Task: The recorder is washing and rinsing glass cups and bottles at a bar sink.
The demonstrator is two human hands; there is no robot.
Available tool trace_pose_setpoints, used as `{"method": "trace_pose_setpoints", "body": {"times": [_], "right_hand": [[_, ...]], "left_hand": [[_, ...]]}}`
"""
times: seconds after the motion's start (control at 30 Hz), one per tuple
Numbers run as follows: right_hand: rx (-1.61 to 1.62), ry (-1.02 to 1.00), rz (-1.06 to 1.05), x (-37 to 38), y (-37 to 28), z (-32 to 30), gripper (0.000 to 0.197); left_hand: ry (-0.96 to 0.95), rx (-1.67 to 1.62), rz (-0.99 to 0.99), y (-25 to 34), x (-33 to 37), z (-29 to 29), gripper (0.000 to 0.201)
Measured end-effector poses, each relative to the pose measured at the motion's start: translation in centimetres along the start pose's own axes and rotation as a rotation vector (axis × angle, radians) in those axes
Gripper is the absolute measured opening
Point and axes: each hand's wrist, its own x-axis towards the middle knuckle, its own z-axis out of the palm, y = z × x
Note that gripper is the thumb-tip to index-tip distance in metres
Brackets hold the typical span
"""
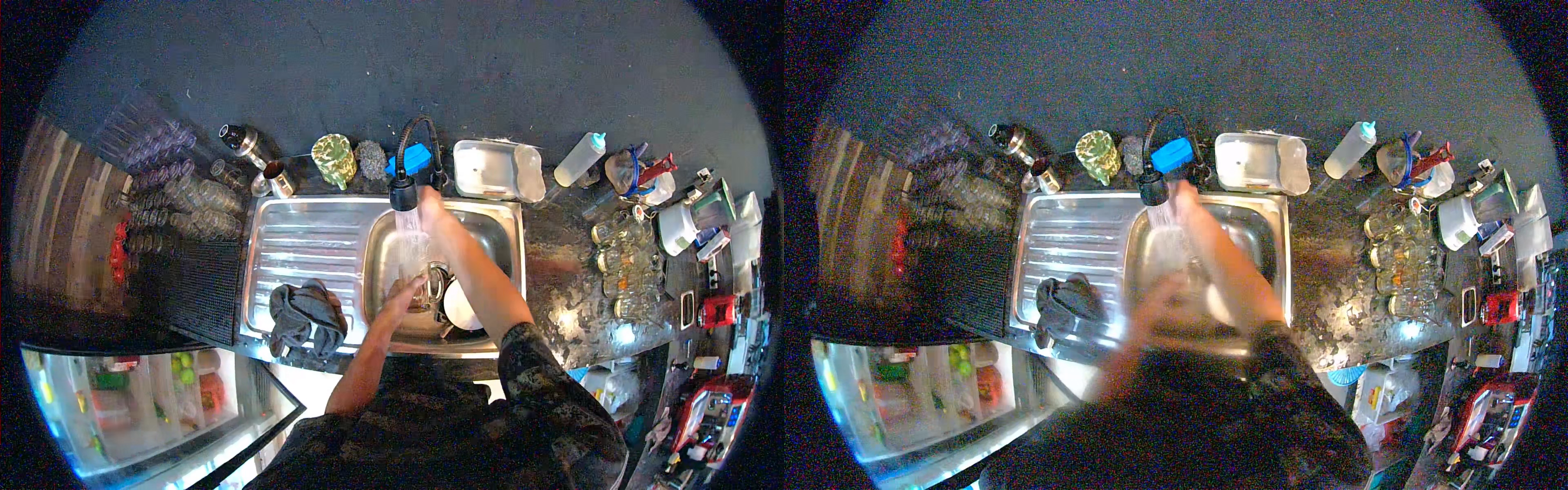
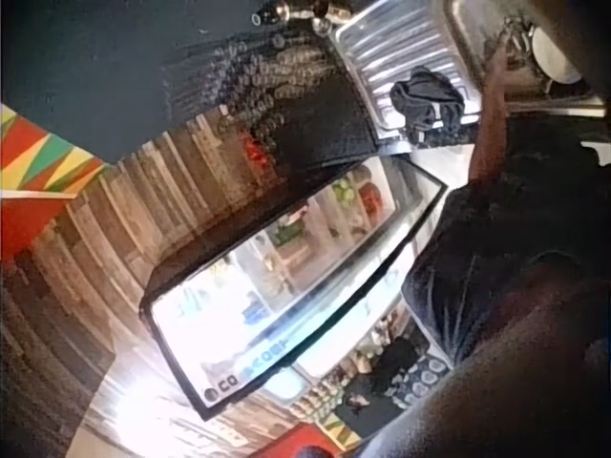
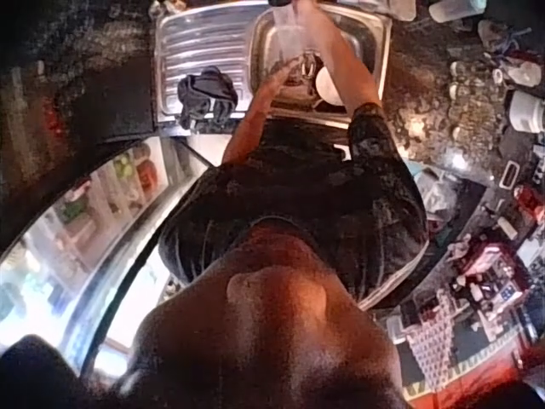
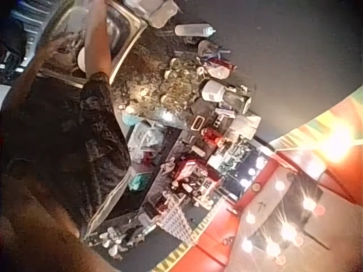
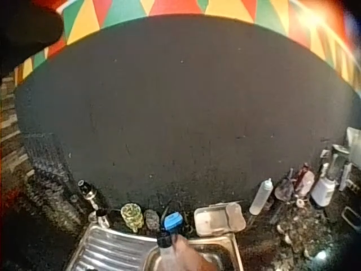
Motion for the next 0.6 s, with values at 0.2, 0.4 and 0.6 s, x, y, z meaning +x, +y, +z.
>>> {"method": "trace_pose_setpoints", "body": {"times": [0.2,0.4,0.6], "right_hand": [[-0.621,0.701,-0.633,0.7,0.0,-3.5,0.031],[0.069,0.219,0.053,-8.3,4.5,-1.4,0.037],[0.157,-0.021,0.073,-8.0,3.6,3.8,0.034]], "left_hand": [[-0.026,-0.153,-0.191,-0.1,0.6,-1.2,0.067],[0.031,-0.274,-0.238,-0.2,1.2,-1.3,0.064],[0.015,-0.279,0.038,-0.1,1.3,-1.4,0.060]]}}
